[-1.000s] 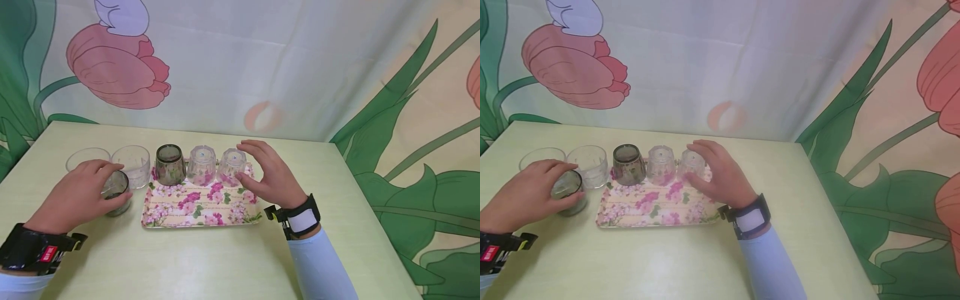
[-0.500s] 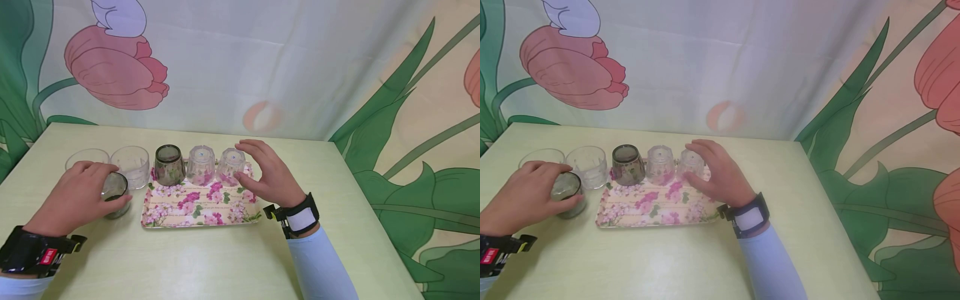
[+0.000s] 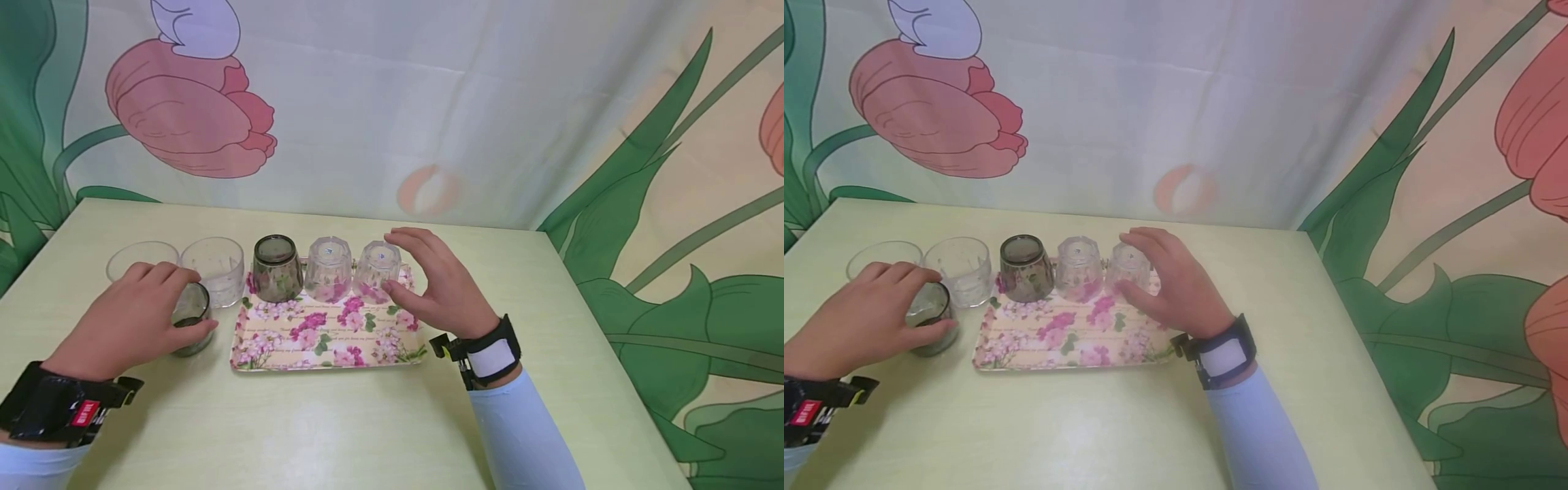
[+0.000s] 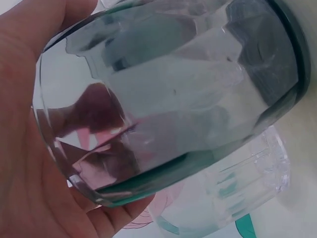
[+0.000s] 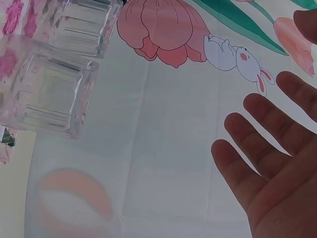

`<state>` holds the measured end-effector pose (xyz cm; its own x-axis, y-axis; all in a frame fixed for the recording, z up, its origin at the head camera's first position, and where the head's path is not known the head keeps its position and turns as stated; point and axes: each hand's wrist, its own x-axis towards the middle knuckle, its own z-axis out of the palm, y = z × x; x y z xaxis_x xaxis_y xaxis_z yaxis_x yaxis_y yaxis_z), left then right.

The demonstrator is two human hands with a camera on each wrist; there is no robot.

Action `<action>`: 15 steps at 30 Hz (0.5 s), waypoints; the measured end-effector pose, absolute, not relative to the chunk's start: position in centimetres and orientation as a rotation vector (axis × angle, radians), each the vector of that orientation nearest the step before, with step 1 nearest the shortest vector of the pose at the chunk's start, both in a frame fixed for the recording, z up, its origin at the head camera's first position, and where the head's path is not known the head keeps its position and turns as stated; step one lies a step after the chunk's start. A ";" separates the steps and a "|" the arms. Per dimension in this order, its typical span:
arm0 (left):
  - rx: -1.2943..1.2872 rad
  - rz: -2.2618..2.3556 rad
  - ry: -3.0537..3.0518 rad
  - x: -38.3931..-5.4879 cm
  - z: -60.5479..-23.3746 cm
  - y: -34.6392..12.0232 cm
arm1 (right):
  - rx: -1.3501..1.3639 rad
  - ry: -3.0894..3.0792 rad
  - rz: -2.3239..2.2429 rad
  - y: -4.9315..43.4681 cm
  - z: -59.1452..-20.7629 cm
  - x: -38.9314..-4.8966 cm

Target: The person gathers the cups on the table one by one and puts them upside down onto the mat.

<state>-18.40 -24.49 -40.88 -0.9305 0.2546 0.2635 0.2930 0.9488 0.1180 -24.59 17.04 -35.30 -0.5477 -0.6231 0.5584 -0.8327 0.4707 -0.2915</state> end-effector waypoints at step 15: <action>-0.405 -0.208 -2.938 -18.5 -40.9 -24.3 | 1.226 -2.370 0.753 16.8 -35.7 -24.7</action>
